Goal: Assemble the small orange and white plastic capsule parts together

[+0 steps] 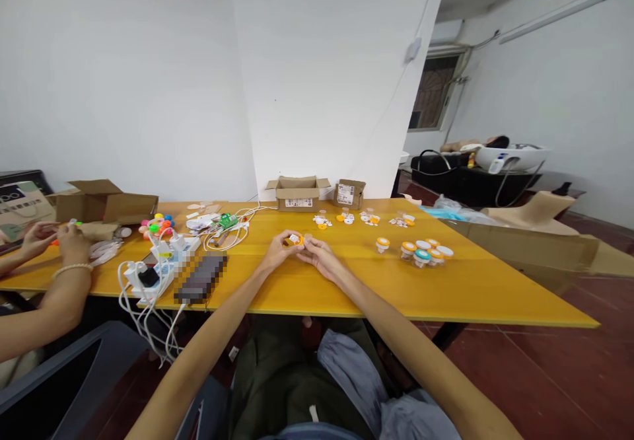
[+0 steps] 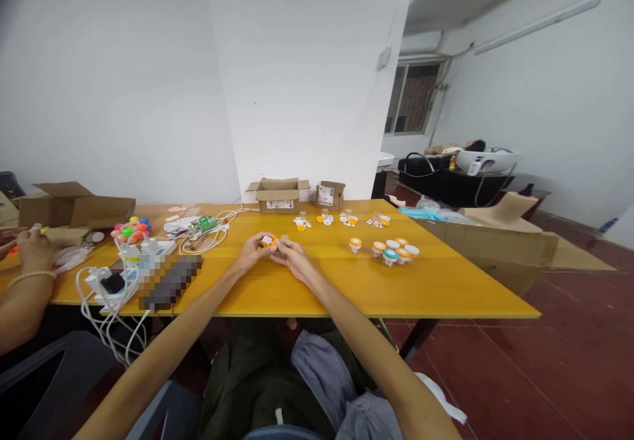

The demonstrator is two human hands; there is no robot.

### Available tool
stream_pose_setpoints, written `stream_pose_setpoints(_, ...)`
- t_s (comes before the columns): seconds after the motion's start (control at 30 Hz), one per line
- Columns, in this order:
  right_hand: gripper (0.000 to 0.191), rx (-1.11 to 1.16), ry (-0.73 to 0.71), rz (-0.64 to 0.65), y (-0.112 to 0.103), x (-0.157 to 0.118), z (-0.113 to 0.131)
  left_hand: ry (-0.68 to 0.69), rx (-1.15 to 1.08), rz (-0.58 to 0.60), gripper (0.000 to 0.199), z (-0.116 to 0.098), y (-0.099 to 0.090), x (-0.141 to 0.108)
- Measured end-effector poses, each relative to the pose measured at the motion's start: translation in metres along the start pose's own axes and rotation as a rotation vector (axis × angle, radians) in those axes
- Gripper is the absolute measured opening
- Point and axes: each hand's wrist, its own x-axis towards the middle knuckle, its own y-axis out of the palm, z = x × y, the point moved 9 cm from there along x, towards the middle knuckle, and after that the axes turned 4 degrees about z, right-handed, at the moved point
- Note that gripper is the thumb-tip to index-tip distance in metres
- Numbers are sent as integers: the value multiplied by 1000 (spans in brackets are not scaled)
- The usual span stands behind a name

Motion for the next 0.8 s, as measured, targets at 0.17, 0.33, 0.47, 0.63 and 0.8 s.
stream_pose_setpoints(0.17, 19, -36, 26, 21, -1, 2, -3, -2, -33, 11, 37, 0, 0, -1)
stream_pose_setpoints(0.33, 15, -48, 43, 13, -3, 4, -6, -2, -29, 27, 37, -2, 2, 0)
stream_pose_setpoints(0.47, 18, -70, 68, -11, -2, 2, -7, -1, -50, 36, 37, -3, 3, 0)
stream_pose_setpoints(0.63, 24, -127, 85, -29, 3, -1, -5, -9, -96, 53, 40, -1, 5, 0)
stream_pose_setpoints(0.8, 32, -161, 78, -23, 5, 0, -5, -13, -108, 68, 40, -3, 7, -2)
